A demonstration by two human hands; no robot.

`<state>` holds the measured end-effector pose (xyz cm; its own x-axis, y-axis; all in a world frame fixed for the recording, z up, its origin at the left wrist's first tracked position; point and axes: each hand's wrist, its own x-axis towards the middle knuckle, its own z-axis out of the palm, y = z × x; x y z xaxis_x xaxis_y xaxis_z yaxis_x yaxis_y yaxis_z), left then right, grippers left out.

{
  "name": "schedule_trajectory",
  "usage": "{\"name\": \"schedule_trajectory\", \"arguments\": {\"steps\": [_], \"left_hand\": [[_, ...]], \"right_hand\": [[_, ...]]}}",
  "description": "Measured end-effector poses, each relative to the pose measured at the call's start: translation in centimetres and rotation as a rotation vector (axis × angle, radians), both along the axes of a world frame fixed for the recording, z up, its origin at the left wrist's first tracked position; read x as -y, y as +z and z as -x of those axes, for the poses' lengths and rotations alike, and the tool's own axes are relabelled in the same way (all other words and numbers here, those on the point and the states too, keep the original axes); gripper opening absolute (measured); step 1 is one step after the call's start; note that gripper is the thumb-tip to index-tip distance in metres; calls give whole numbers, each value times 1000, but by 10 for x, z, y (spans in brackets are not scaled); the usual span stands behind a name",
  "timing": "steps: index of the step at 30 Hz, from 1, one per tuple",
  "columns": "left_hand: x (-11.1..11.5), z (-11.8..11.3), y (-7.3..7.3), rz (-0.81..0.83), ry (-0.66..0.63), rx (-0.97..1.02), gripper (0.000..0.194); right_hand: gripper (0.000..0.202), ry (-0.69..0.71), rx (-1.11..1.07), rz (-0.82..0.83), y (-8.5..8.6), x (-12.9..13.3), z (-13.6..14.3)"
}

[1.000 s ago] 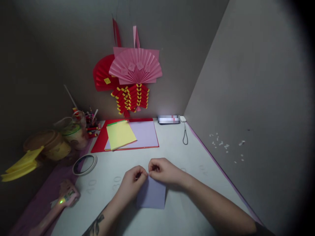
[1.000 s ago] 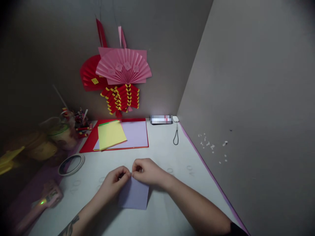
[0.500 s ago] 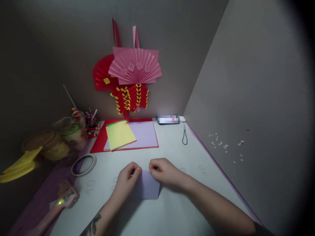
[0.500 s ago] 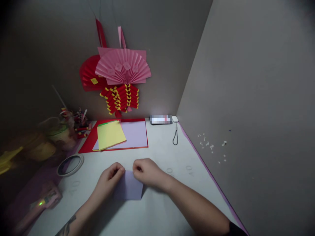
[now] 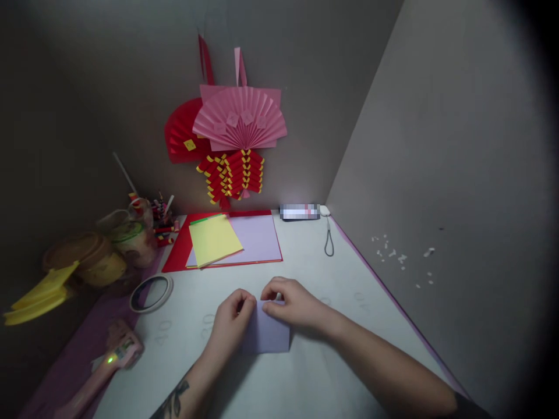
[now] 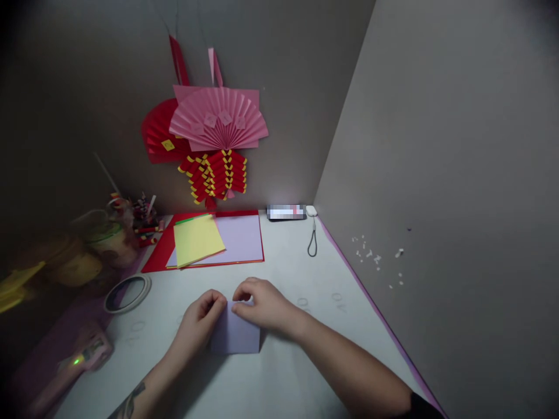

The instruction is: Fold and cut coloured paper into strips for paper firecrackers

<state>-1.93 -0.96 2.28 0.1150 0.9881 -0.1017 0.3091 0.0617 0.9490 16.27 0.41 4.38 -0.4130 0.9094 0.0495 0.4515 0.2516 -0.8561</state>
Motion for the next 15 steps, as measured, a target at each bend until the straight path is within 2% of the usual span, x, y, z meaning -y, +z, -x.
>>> {"name": "schedule_trajectory", "arguments": {"steps": [2, 9, 11, 15], "left_hand": [[2, -2, -1, -20, -33, -12, 31], [7, -6, 3, -102, -132, -59, 28], [4, -2, 6, -102, -101, -69, 27], [-6, 10, 10, -61, 71, 40, 27]], "right_hand": [[7, 1, 33, -25, 0, 4, 6], [12, -20, 67, -91, 5, 12, 10], [13, -18, 74, -96, 7, 10, 6], [13, -102, 45, -24, 7, 3, -2]]}}
